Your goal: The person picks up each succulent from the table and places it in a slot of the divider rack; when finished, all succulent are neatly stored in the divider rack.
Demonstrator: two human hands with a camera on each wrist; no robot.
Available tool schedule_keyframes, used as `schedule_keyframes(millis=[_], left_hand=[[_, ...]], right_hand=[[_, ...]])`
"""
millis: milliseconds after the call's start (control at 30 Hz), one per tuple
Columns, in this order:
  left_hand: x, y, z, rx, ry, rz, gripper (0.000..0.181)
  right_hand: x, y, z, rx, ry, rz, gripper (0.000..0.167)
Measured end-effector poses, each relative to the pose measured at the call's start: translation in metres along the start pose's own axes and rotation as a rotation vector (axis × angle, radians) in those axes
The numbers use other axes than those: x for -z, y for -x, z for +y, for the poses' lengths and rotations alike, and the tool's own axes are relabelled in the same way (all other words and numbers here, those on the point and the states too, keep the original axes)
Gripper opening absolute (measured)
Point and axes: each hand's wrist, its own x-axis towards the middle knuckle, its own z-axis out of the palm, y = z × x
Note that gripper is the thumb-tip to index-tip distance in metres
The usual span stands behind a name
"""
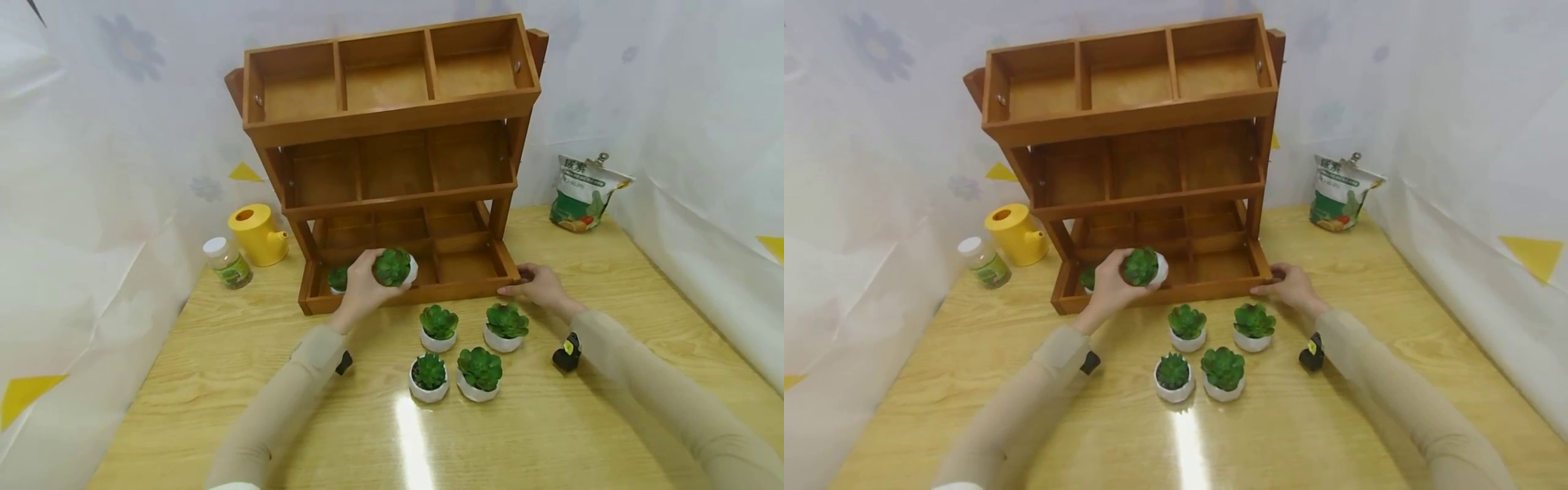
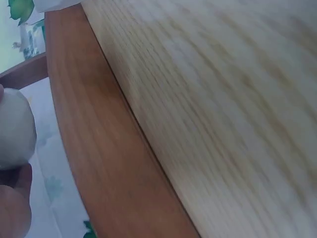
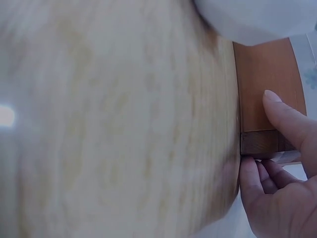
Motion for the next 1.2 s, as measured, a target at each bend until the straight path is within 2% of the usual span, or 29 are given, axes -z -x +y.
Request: schedule_keyframes(millis=[133, 500, 700, 900, 1200], left_hand=[[-0.007, -0.005, 0.000, 0.085, -0.006, -0.013, 0.065], [-0.022, -0.008, -0.005, 0.214, -0.024, -0.059, 0.070], [-0.028, -0.010, -0.008, 0.232, -0.027, -0.068, 0.072], [-0.032, -0.010, -0.013, 0.277, -0.058, -0.089, 0.073], [-0.032, -0.010, -0.013, 0.277, -0.073, -0.129, 0.065]], right_hand=[[-0.001, 0.000, 0.001, -0.005, -0.012, -0.005, 0.082], [0.000, 0.001, 0.000, -0.012, -0.013, -0.011, 0.083], [-0.001, 0.001, 0.000, -0.016, -0.011, -0.007, 0.083], [-0.002, 0.000, -0.001, -0.021, -0.005, -0.008, 0.084], [-0.002, 0.002, -0.001, -0.029, 0.006, -0.007, 0.086]])
